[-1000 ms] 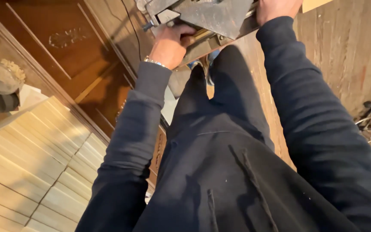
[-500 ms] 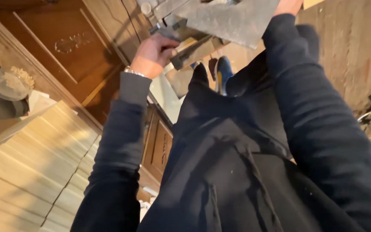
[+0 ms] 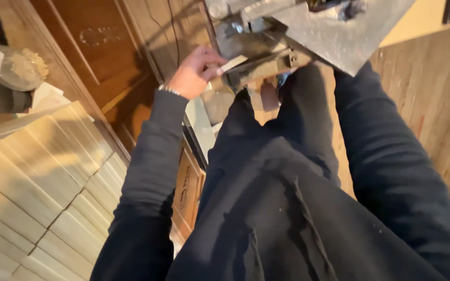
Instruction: Trimming wood frame molding to precise 45-degree angles using a manual miter trimmer.
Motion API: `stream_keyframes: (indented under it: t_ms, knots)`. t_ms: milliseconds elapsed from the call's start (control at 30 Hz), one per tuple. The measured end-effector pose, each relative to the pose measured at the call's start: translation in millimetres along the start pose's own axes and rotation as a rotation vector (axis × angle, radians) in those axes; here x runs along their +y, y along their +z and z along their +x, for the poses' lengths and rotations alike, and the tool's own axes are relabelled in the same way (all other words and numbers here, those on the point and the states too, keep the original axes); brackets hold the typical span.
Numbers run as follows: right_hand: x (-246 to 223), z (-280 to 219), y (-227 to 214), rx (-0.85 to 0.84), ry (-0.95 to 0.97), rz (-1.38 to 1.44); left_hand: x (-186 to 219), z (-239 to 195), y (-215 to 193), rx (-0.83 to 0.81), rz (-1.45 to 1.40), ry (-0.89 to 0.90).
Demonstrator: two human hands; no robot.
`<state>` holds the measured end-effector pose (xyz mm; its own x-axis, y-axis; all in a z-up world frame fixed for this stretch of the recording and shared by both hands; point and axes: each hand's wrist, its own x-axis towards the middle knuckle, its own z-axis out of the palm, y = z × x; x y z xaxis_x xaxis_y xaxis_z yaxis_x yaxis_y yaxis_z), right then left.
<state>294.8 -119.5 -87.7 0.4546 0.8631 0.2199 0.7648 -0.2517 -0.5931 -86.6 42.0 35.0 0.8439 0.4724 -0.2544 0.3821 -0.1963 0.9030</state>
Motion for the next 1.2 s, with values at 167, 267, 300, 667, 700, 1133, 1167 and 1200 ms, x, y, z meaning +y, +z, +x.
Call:
stream_keyframes:
  t_ms: [167,267,300,667,700,1133,1167,1200]
  knots:
    - [-15,21,9,-0.076,-0.078,0.015,-5,-53,7,0.018,-0.7,-0.432]
    - [-28,15,-2,-0.111,-0.098,0.016,-7,-78,37,0.069,-1.19,-0.464]
    - [-32,9,-6,-0.124,-0.1,0.016,-4,-88,50,0.108,-1.41,-0.445]
    - [-42,4,-116,-0.334,-0.224,-0.124,172,-85,59,-0.58,-0.601,0.118]
    - [-38,5,-122,-0.444,-0.293,-0.182,186,-81,59,-0.613,-0.516,0.136]
    - [-22,-14,-170,-0.351,-0.19,0.089,259,-48,123,-0.561,-0.022,0.15]
    - [-14,-31,-171,-0.323,0.011,0.29,250,-45,131,-0.529,-0.043,0.072]
    - [-7,-46,-171,-0.287,0.212,0.487,240,-41,138,-0.497,-0.062,-0.003]
